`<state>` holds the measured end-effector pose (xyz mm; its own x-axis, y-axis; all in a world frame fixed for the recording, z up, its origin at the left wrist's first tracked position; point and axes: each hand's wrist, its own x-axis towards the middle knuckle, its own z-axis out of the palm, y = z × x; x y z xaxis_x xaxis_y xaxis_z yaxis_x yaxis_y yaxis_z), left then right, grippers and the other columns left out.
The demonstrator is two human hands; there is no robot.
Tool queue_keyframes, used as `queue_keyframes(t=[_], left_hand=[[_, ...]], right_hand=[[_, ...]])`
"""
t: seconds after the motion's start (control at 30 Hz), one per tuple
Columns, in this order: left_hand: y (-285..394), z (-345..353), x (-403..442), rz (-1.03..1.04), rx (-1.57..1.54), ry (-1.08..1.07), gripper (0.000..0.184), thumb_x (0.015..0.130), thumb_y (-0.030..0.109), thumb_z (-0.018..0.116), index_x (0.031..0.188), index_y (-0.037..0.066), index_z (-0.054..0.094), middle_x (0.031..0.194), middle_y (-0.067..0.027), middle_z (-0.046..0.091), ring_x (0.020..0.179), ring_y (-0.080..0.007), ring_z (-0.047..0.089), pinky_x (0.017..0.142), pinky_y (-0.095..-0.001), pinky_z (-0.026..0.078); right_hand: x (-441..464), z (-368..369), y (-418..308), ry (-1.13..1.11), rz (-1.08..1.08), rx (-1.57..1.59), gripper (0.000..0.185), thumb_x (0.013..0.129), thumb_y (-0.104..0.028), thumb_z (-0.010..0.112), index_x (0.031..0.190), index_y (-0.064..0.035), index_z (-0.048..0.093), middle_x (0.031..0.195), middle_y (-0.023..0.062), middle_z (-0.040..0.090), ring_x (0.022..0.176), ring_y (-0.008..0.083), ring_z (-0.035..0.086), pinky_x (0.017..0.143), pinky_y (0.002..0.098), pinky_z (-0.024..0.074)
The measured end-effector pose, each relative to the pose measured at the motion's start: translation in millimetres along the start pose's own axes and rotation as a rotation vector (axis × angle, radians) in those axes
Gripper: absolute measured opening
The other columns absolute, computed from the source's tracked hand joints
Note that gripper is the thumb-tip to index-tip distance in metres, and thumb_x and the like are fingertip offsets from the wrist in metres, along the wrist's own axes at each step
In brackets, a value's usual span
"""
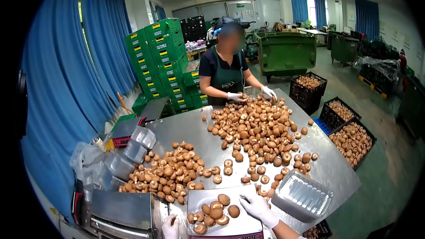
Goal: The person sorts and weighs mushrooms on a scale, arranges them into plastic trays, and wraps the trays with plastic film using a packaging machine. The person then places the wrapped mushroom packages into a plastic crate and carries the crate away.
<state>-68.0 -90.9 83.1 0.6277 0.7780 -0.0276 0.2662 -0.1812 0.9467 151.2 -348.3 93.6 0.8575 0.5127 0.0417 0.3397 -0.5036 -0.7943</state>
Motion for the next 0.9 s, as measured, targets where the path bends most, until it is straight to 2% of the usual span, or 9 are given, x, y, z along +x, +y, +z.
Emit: queue_keyframes(t=[0.07, 0.2, 0.3, 0.4, 0.47, 0.57, 0.67, 0.77, 0.9], left_hand=[[-8, -2, 5, 0.008, 0.071, 0.001, 0.025, 0.087, 0.009, 0.055, 0.108, -0.003, 0.058, 0.094, -0.0134, 0.062, 0.086, -0.0211, 0.057, 0.077, -0.0318, 0.047], [-12, -5, 6, 0.057, 0.123, -0.009, 0.023, 0.087, 0.009, 0.055, 0.107, -0.003, 0.058, 0.094, -0.0129, 0.062, 0.085, -0.0206, 0.057, 0.077, -0.0313, 0.048], [1, -2, 2, -0.022, -0.056, -0.027, 0.022, 0.088, 0.008, 0.055, 0.106, -0.004, 0.058, 0.094, -0.0124, 0.062, 0.085, -0.0196, 0.057, 0.076, -0.0307, 0.048], [-24, -5, 11, 0.041, 0.022, 0.001, 0.02, 0.088, 0.011, 0.053, 0.103, -0.001, 0.06, 0.092, -0.0138, 0.063, 0.082, -0.0213, 0.059, 0.073, -0.0302, 0.048], [-34, -6, 19, 0.188, 0.297, 0.12, 0.024, 0.077, 0.009, 0.062, 0.1, 0.003, 0.065, 0.094, -0.0134, 0.065, 0.088, -0.0219, 0.063, 0.08, -0.0303, 0.049], [-15, -9, 10, 0.263, 0.298, 0.156, 0.025, 0.077, 0.009, 0.062, 0.1, 0.002, 0.063, 0.093, -0.0139, 0.064, 0.086, -0.0241, 0.062, 0.079, -0.0324, 0.049], [-1, -17, -1, 0.248, 0.262, 0.161, 0.023, 0.08, 0.002, 0.056, 0.103, 0.0, 0.062, 0.101, -0.0148, 0.063, 0.093, -0.0256, 0.061, 0.085, -0.0324, 0.047], [-6, -25, -6, 0.238, 0.302, 0.158, 0.023, 0.081, 0.005, 0.057, 0.104, 0.001, 0.062, 0.104, -0.0141, 0.062, 0.097, -0.0253, 0.06, 0.086, -0.0315, 0.046], [-2, -27, -12, 0.181, 0.277, 0.196, 0.023, 0.082, 0.008, 0.059, 0.104, 0.002, 0.063, 0.103, -0.0134, 0.063, 0.093, -0.0243, 0.061, 0.083, -0.0318, 0.047]], right_hand=[[1, -2, -4, 0.009, -0.002, 0.017, 0.032, 0.085, -0.029, 0.054, 0.106, -0.0069, 0.064, 0.094, 0.0162, 0.065, 0.088, 0.03, 0.063, 0.079, 0.0357, 0.0497], [0, -2, -10, 0.021, -0.005, -0.015, 0.032, 0.085, -0.028, 0.054, 0.106, -0.0066, 0.064, 0.095, 0.0163, 0.065, 0.088, 0.0298, 0.063, 0.08, 0.0356, 0.0495], [1, 1, -6, 0.019, -0.009, 0.037, 0.032, 0.085, -0.028, 0.054, 0.106, -0.0066, 0.064, 0.094, 0.0163, 0.065, 0.088, 0.0298, 0.063, 0.08, 0.0355, 0.0494], [0, 1, -8, 0.025, -0.008, 0.025, 0.03, 0.085, -0.027, 0.054, 0.104, -0.006, 0.064, 0.093, 0.0168, 0.065, 0.086, 0.0301, 0.064, 0.078, 0.036, 0.0499], [-1, 3, -8, 0.063, -0.044, 0.017, 0.029, 0.084, -0.026, 0.055, 0.102, -0.0058, 0.065, 0.091, 0.0177, 0.065, 0.085, 0.0308, 0.064, 0.077, 0.0363, 0.0501], [0, 3, -9, 0.067, -0.061, 0.024, 0.028, 0.083, -0.025, 0.056, 0.101, -0.0055, 0.065, 0.091, 0.0189, 0.064, 0.084, 0.0319, 0.063, 0.077, 0.0371, 0.0501], [1, -7, -24, 0.009, -0.037, -0.074, 0.028, 0.083, -0.026, 0.056, 0.101, -0.0056, 0.065, 0.091, 0.0199, 0.064, 0.084, 0.0331, 0.063, 0.077, 0.0382, 0.0496], [13, -3, -10, 0.116, -0.142, -0.135, 0.029, 0.084, -0.027, 0.057, 0.103, -0.0071, 0.065, 0.09, 0.0195, 0.064, 0.084, 0.0336, 0.063, 0.077, 0.0387, 0.0494], [22, -3, -9, 0.083, -0.103, -0.214, 0.03, 0.084, -0.027, 0.057, 0.104, -0.0063, 0.064, 0.09, 0.0196, 0.065, 0.085, 0.0334, 0.063, 0.077, 0.0387, 0.0492]])
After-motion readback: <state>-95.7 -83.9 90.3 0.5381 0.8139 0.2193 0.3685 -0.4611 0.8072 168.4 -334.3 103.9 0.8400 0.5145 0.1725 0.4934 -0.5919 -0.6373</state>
